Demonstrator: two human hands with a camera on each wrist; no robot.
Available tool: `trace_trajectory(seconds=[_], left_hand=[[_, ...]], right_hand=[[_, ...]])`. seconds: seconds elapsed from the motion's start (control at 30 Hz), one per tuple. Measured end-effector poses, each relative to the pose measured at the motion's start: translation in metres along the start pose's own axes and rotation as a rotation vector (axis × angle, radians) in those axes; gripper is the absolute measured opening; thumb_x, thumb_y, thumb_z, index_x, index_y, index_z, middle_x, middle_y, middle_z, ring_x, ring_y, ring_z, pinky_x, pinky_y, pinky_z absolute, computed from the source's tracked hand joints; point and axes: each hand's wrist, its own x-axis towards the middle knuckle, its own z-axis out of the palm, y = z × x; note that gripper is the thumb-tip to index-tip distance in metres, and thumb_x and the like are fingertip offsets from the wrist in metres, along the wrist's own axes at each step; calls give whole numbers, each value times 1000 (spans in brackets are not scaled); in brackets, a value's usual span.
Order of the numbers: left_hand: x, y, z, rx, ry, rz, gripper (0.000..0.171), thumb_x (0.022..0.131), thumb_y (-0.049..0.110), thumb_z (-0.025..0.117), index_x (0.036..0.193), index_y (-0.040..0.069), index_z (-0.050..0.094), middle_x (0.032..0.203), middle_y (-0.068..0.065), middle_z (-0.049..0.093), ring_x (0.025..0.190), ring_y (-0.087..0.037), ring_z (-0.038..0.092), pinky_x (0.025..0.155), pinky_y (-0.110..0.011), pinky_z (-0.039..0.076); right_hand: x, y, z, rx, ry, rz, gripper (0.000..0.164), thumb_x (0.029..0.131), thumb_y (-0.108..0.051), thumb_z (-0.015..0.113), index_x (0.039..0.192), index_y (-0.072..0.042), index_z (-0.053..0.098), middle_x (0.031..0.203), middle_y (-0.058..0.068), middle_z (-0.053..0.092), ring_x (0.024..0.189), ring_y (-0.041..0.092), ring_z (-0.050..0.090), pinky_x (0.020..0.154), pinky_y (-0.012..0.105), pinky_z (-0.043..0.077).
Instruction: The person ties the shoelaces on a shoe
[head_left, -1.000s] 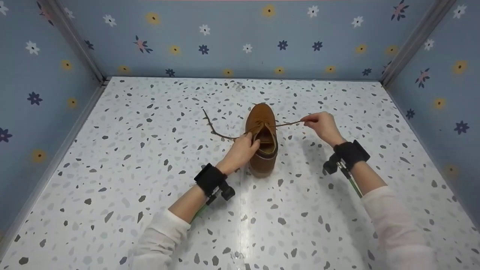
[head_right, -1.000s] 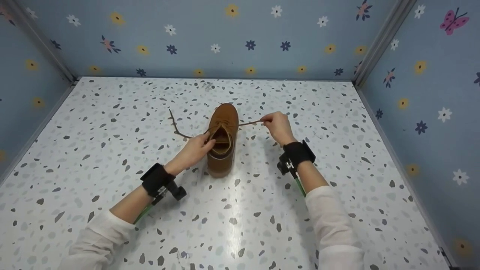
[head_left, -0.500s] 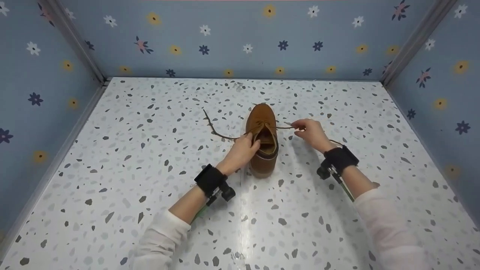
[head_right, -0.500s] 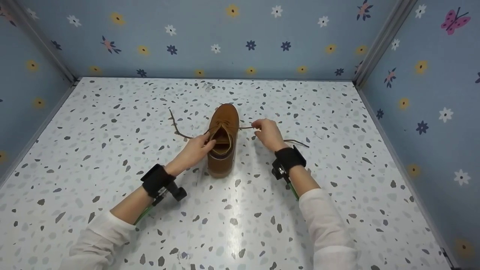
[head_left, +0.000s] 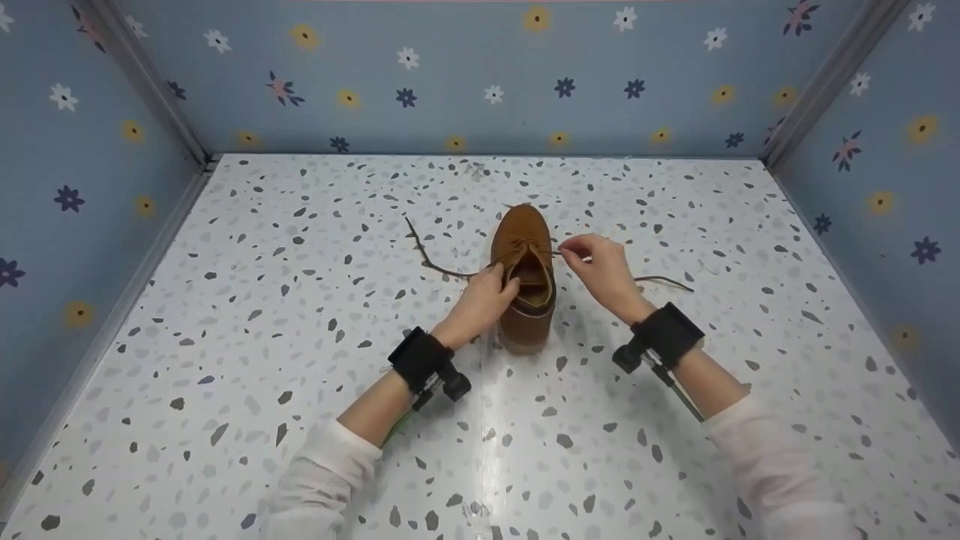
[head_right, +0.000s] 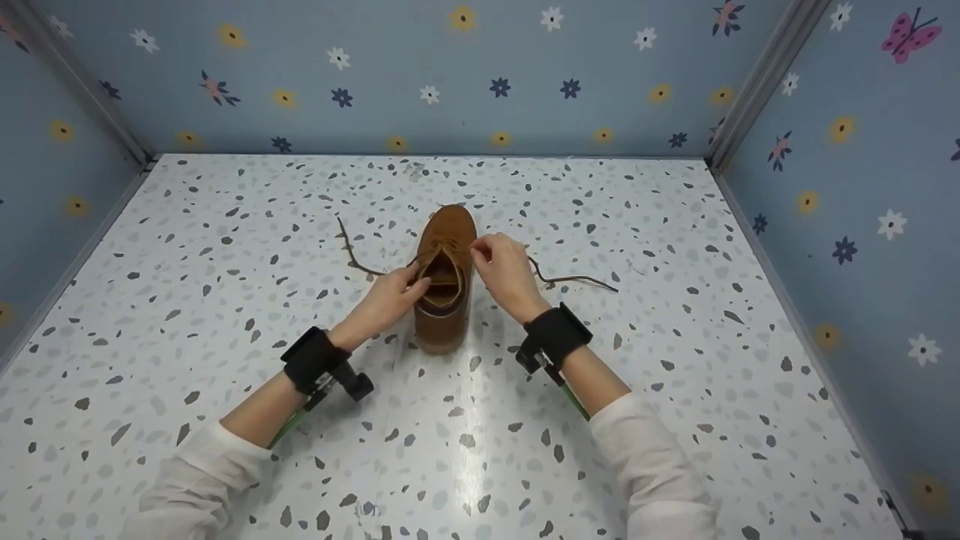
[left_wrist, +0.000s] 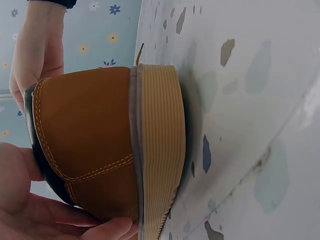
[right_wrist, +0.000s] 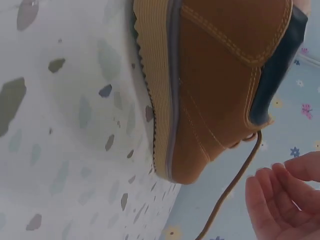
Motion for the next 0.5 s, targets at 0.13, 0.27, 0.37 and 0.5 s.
trace_trajectory(seconds=[0.13,0.27,0.37,0.5], left_hand=[[1,1,1,-6,21,-3,37,76,28,33,99,-1,38,88,-12,42,80,-18,41,62,-26,34],[2,2,4,3,28,-18,38,77,28,32,100,-1,38,90,-12,42,84,-18,39,66,-27,32],[3,4,6,2,33,-5,38,77,26,33,101,-3,37,92,-13,41,85,-19,38,68,-28,31],[3,7,7,0,37,7,39,76,27,33,101,-3,37,90,-14,42,83,-19,40,67,-27,32]], right_hand=[[-8,-3,9,14,-113,94,31,69,-35,43,84,-10,53,72,-2,51,62,8,46,50,27,37],[-13,-3,13,67,-243,143,40,68,-39,43,95,-10,48,76,0,52,59,10,48,47,23,37],[-15,-2,13,99,-284,153,40,69,-35,45,99,-9,46,78,0,52,57,8,48,46,21,38],[-14,0,10,125,-286,161,36,70,-30,46,98,-7,47,79,2,52,59,5,48,48,19,38]])
